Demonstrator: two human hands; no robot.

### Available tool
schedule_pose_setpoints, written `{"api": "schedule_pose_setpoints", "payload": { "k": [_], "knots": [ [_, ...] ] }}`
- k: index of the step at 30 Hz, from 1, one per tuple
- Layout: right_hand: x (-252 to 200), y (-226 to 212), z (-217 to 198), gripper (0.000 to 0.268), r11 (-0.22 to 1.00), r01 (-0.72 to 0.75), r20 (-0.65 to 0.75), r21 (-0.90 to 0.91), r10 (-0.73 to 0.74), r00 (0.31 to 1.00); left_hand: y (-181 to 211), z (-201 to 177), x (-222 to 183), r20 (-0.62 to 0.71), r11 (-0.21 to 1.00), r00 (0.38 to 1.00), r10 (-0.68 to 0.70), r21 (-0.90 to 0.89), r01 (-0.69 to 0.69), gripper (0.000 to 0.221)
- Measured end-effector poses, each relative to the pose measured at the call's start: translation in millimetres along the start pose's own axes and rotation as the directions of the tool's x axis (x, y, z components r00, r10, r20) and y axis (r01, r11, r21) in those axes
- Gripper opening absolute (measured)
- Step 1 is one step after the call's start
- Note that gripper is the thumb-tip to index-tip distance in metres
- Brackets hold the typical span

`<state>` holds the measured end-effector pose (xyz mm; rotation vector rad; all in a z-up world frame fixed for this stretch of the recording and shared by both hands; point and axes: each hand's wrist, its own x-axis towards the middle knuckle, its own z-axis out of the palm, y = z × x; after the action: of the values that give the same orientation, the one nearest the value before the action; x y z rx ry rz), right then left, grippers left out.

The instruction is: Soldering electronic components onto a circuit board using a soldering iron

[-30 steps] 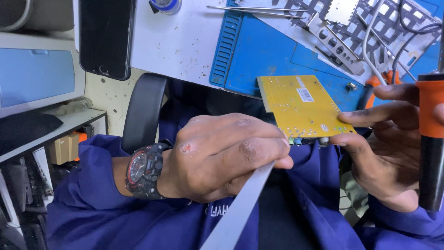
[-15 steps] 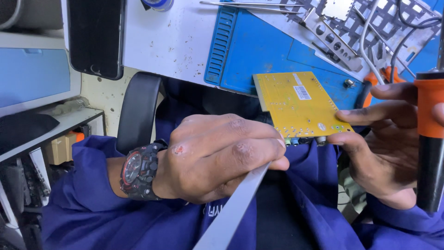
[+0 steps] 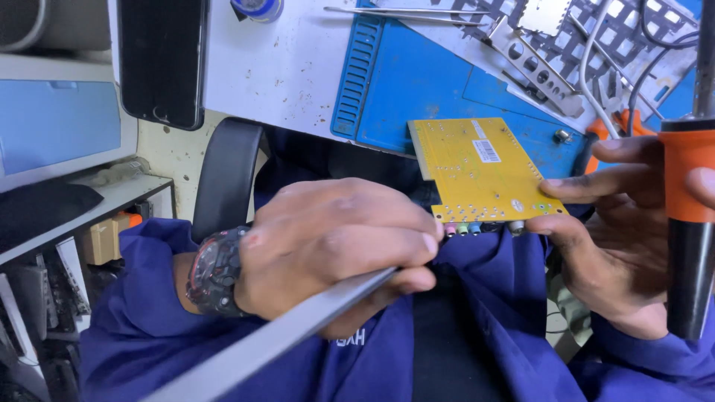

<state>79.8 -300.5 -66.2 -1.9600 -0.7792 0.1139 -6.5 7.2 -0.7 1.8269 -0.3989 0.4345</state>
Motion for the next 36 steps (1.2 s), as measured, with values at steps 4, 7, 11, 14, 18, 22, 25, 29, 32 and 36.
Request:
{"api": "schedule_pose_setpoints", "payload": {
  "k": [4,7,11,14,18,22,25,29,32,36],
  "knots": [
    [2.3,-14.0,-0.9,0.094,0.999,-0.030,0.027,0.024,0.029,0.999,-5.1,-8.3,3.9,0.008,0.981,0.998,-0.058,0.183,0.056,0.016],
    [12.5,-24.1,-0.9,0.099,0.999,0.027,0.045,0.031,-0.028,0.999,-22.0,-8.0,0.6,-0.007,0.879,0.991,-0.133,0.460,0.121,0.015],
    [14.5,-16.4,3.9,0.100,0.992,0.122,0.005,0.021,-0.122,0.993,-40.0,-9.0,-8.7,0.106,0.650,0.935,-0.337,0.745,0.150,0.012],
    [20.7,-40.6,-1.4,0.096,0.995,0.042,0.043,-0.089,-0.039,0.998,-39.5,-8.1,-7.1,0.098,0.643,0.936,-0.338,0.751,0.153,0.009],
    [13.3,1.5,-7.9,0.076,0.909,-0.407,0.159,0.084,0.391,0.906,-42.2,-9.2,-3.7,0.068,0.707,0.964,-0.258,0.693,0.140,0.016],
    [30.8,-31.1,14.1,0.082,0.974,0.153,-0.185,0.166,-0.122,0.975,-39.9,-12.8,16.9,0.060,0.711,0.974,-0.219,0.694,0.117,0.012],
    [30.7,-35.7,15.0,0.079,0.962,0.151,-0.209,0.228,-0.103,0.972,-48.9,-14.2,44.6,0.127,0.599,0.961,-0.247,0.799,0.048,0.009],
    [32.4,-39.3,18.4,0.076,0.955,0.162,-0.237,0.249,-0.102,0.966,-94.6,-11.0,101.8,0.245,0.464,0.908,-0.340,0.884,-0.064,0.023],
    [31.2,-38.8,15.5,0.077,0.955,0.169,-0.227,0.244,-0.113,0.967,-128.0,4.8,152.2,0.210,0.342,0.864,-0.457,0.938,-0.047,0.025],
    [30.1,-42.4,13.4,0.076,0.961,0.148,-0.216,0.233,-0.097,0.972,-205.3,15.8,191.5,0.188,0.231,0.892,-0.410,0.968,-0.098,0.015]
  ]
}}
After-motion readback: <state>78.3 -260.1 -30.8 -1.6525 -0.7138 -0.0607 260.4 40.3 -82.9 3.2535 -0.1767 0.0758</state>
